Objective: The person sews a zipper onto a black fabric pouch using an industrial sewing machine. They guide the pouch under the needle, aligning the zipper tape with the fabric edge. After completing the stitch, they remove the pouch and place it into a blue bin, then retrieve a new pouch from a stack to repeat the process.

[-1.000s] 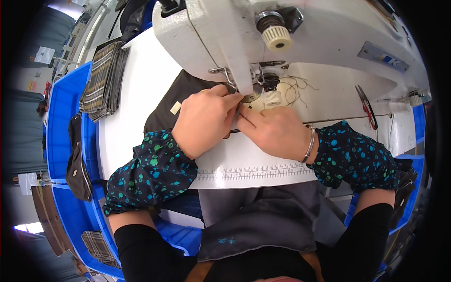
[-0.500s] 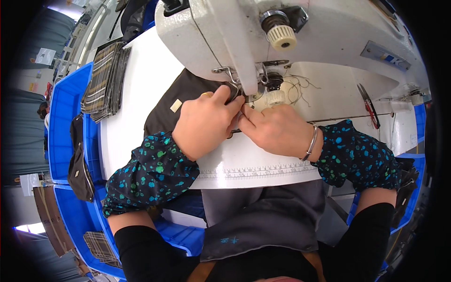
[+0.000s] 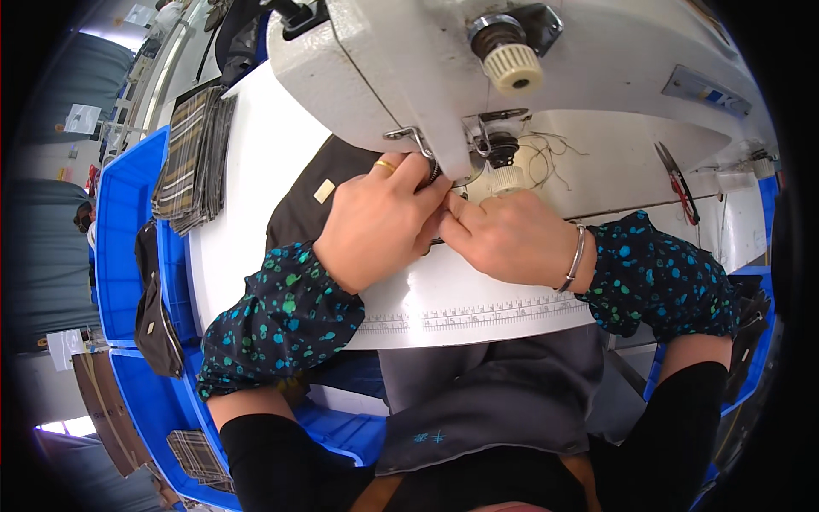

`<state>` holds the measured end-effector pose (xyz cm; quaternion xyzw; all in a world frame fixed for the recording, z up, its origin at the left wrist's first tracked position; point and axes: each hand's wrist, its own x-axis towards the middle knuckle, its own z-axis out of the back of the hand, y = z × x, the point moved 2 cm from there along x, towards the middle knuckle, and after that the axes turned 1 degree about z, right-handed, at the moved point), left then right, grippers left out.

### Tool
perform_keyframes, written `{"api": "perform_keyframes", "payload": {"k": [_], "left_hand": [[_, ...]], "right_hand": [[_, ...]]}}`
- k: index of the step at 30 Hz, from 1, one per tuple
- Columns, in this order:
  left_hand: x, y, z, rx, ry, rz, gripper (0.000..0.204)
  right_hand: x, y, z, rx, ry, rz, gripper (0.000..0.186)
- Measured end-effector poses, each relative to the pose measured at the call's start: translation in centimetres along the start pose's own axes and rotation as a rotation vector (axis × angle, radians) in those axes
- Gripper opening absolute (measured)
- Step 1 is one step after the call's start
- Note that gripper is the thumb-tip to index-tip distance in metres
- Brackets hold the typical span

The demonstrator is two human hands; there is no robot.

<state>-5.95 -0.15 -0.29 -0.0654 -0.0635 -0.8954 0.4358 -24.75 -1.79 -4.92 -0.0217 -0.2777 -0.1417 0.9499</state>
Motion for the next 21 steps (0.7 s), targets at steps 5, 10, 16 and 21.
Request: {"api": "perform_keyframes", "payload": {"k": [5, 10, 16, 21], "left_hand": [[0.1, 0.3, -0.1, -0.091, 0.045, 0.042, 0.037], [0.3, 1.2, 0.7, -0.223, 0.013, 0.009, 0.039], [0.7, 0.4, 1.1, -0.292, 0.083, 0.079, 0.041], [1.0, 0.1, 1.0, -0.335, 0.069, 0.104, 0.039]], "right_hand": [[0.1, -0.1, 0.2, 0.003, 0.012, 0.0, 0.015], [-0.1, -0.1, 0.1, -0.022, -0.01, 0.01, 0.015], [-0.2, -0.4, 0.5, 0.005, 0.006, 0.005, 0.013], [-0.4, -0.8, 0.9, 0.03, 0.044, -0.01, 0.01]]}}
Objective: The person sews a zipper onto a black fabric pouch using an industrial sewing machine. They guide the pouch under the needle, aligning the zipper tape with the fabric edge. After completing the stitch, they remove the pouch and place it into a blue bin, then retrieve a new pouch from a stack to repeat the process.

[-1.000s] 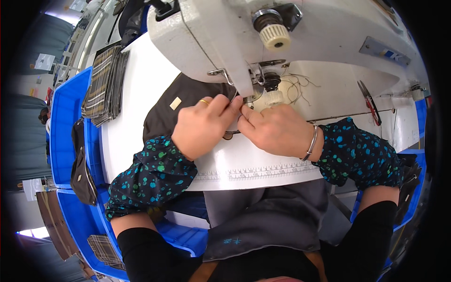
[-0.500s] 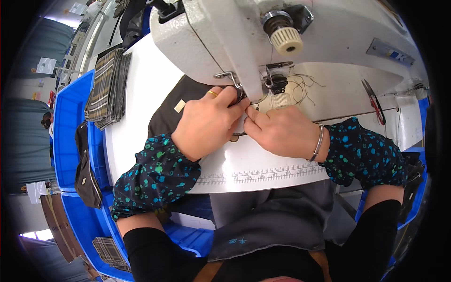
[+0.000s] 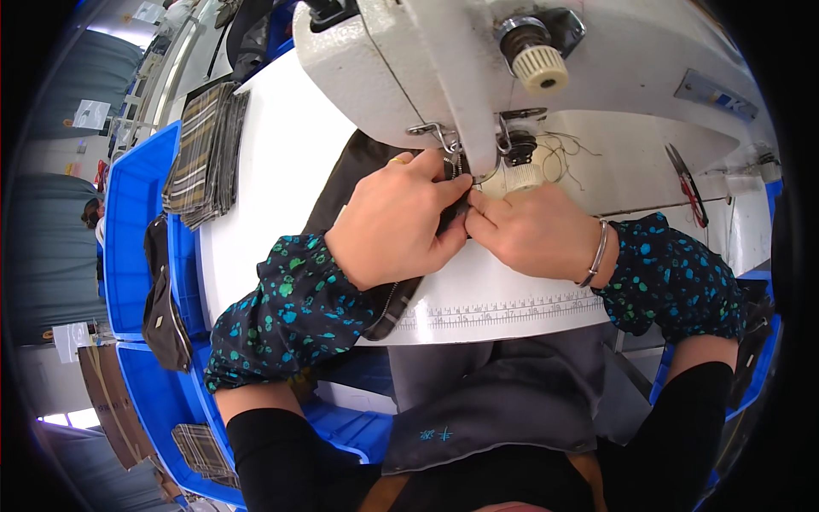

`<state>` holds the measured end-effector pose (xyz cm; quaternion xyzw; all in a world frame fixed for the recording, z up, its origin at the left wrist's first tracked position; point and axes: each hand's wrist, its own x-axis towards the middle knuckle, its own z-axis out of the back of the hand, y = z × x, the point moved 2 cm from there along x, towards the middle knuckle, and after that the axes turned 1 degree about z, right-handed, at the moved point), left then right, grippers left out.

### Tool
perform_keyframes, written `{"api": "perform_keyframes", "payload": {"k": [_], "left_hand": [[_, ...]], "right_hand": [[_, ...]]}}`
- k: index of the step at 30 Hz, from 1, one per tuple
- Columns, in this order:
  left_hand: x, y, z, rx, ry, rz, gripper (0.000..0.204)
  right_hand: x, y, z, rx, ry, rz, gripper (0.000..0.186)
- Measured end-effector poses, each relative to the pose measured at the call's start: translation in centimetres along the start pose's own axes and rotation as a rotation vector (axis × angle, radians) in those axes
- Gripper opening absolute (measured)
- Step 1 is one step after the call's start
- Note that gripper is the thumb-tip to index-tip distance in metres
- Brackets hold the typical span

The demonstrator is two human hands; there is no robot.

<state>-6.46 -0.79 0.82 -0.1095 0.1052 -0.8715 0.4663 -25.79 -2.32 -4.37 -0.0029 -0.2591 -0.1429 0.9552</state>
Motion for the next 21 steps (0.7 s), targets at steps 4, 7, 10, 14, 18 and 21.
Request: {"api": "perform_keyframes", "payload": {"k": [4, 7, 10, 14, 18, 21], "left_hand": [[0.2, 0.0, -0.3, -0.014, -0.05, 0.041, 0.038], [0.1, -0.2, -0.6, -0.023, -0.09, 0.088, 0.032], [-0.1, -0.3, -1.0, -0.021, -0.138, 0.135, 0.024], [-0.7, 0.7, -1.6, -0.061, -0.206, 0.173, 0.016], [-0.9, 2.5, -1.4, -0.17, -0.148, 0.24, 0.012], [-1.4, 3.1, -0.9, -0.336, -0.041, 0.334, 0.011]], "right_hand": [[0.2, -0.2, 0.4, -0.044, 0.019, -0.029, 0.01], [0.3, -0.4, 0.6, -0.068, 0.014, -0.039, 0.011], [0.3, -0.4, 0.7, -0.076, 0.031, -0.046, 0.011], [0.2, -0.6, 0.4, -0.067, 0.021, -0.033, 0.01], [0.2, -0.8, 0.2, -0.091, -0.014, -0.033, 0.011], [0.5, -1.1, 0.1, -0.102, -0.067, -0.074, 0.017]]}}
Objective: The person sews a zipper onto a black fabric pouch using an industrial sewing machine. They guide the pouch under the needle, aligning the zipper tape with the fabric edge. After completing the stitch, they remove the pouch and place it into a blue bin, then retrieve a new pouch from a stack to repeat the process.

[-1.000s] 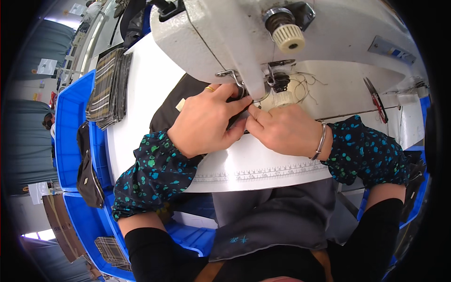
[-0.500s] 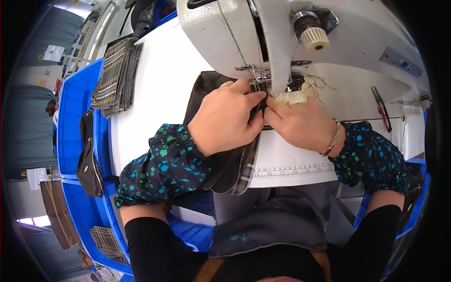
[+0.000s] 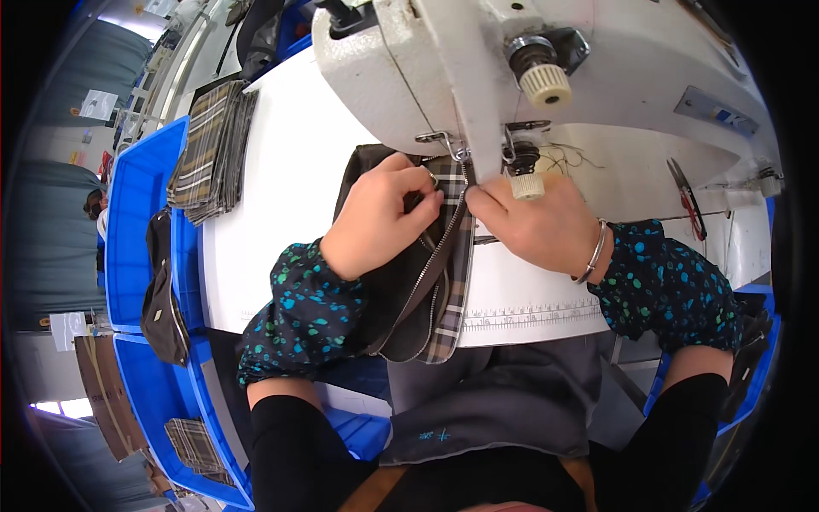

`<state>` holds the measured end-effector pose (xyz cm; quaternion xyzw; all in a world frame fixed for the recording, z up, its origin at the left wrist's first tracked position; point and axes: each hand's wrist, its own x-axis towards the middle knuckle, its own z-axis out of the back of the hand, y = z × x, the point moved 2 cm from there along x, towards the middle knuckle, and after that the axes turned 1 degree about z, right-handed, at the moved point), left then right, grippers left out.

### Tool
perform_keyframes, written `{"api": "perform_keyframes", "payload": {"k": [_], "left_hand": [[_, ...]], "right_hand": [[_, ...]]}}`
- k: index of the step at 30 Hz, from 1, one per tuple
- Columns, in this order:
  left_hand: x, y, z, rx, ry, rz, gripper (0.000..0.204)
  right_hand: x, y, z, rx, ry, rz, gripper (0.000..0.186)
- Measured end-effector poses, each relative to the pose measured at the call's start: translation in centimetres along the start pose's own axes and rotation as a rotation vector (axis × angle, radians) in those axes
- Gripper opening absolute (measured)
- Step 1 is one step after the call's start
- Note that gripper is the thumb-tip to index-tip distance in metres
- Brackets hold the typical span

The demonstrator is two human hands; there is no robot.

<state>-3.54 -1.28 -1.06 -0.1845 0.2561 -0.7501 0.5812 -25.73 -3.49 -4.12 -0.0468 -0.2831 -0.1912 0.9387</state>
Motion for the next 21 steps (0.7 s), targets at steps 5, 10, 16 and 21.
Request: {"api": "perform_keyframes", "payload": {"k": [5, 10, 16, 21], "left_hand": [[-0.6, -0.9, -0.2, -0.043, 0.106, 0.008, 0.016], [-1.3, -2.1, -1.2, 0.274, -0.197, -0.126, 0.021], [-1.8, -2.2, -2.0, 0.518, -0.225, -0.603, 0.03], [-1.2, -2.0, -2.0, 0.399, -0.153, -0.56, 0.028]], "right_hand": [[-0.3, -0.3, -0.9, -0.065, 0.033, 0.008, 0.031], [-0.1, 0.7, -0.2, -0.087, 0.032, 0.044, 0.023], [-1.0, 3.0, 1.9, 0.115, 0.15, 0.174, 0.015], [-2.0, 5.8, 3.6, 0.071, 0.202, 0.337, 0.026]]}}
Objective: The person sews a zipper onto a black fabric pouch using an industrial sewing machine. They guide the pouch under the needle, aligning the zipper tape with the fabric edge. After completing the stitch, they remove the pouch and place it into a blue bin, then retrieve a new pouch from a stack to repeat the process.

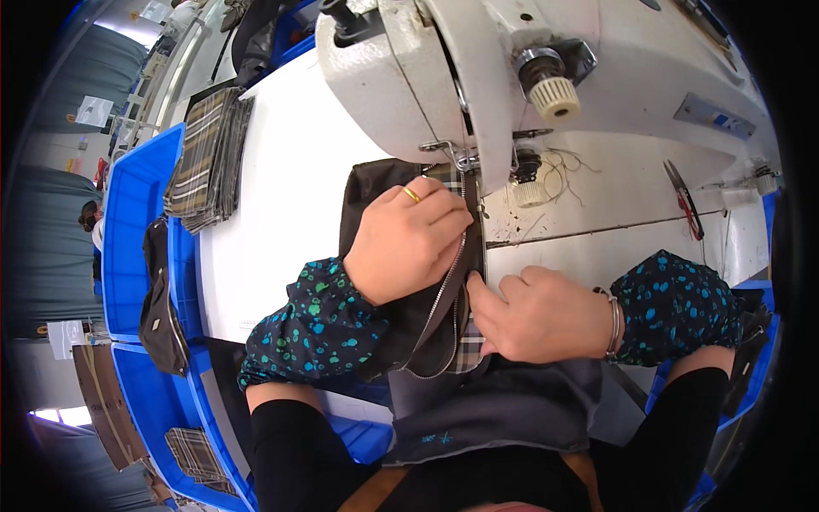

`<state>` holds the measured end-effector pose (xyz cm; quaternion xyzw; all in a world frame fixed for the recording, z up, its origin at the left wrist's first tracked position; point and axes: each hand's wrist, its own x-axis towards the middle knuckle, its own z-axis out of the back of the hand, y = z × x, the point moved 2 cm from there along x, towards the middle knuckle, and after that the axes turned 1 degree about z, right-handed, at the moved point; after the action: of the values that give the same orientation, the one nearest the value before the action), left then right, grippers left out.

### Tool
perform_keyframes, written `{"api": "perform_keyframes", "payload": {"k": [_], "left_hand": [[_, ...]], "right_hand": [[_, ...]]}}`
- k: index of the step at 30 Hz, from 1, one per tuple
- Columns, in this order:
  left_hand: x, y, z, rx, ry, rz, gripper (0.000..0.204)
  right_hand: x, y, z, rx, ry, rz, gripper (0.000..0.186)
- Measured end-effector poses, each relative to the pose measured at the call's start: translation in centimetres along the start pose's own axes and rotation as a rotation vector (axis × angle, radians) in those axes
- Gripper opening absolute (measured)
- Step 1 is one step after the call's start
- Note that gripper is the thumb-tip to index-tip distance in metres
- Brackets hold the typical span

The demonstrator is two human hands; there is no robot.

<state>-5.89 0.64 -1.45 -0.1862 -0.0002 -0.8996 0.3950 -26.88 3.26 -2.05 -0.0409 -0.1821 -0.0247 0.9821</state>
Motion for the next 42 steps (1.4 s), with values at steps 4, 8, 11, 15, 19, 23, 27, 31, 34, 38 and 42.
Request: {"api": "perform_keyframes", "payload": {"k": [4, 8, 11, 15, 19, 23, 27, 31, 34, 38, 42], "left_hand": [[0.1, -1.0, 0.3, -0.021, 0.013, 0.024, 0.03], [-0.5, -2.5, 0.6, 0.047, 0.055, 0.019, 0.032], [-0.7, -3.1, 0.8, 0.056, 0.082, 0.028, 0.034], [-0.9, -3.5, 0.7, 0.055, 0.087, 0.063, 0.04], [-0.4, -2.6, 0.4, 0.087, 0.05, 0.078, 0.039], [0.4, -0.9, 0.2, 0.073, 0.016, 0.09, 0.034], [0.7, 0.4, -0.5, 0.052, -0.003, 0.122, 0.027], [0.4, 0.2, 0.2, 0.005, 0.038, 0.133, 0.026], [0.0, -0.8, 1.8, -0.05, 0.126, 0.126, 0.033], [-0.4, -1.6, 1.8, -0.035, 0.154, 0.107, 0.035], [-0.3, -1.6, 1.6, -0.037, 0.151, 0.104, 0.034]], "right_hand": [[-0.3, 1.0, -0.3, -0.091, 0.016, 0.047, 0.031], [-0.2, 1.0, -0.9, -0.164, -0.075, 0.102, 0.033], [-0.2, 1.4, -1.6, -0.139, -0.11, 0.082, 0.033], [-0.3, 1.4, -1.6, -0.116, -0.133, 0.084, 0.033], [-0.2, 0.8, -2.4, -0.108, -0.132, 0.009, 0.03], [0.1, -1.0, -2.6, -0.135, -0.143, 0.002, 0.026], [0.1, -2.3, -2.7, -0.131, -0.102, -0.041, 0.023], [0.0, -2.2, -2.4, -0.177, -0.054, -0.054, 0.022], [0.0, -1.1, -1.9, -0.174, -0.076, -0.005, 0.02], [-0.1, 0.0, -1.7, -0.182, -0.089, 0.038, 0.023], [-0.1, 0.0, -1.7, -0.184, -0.103, 0.077, 0.024]]}}
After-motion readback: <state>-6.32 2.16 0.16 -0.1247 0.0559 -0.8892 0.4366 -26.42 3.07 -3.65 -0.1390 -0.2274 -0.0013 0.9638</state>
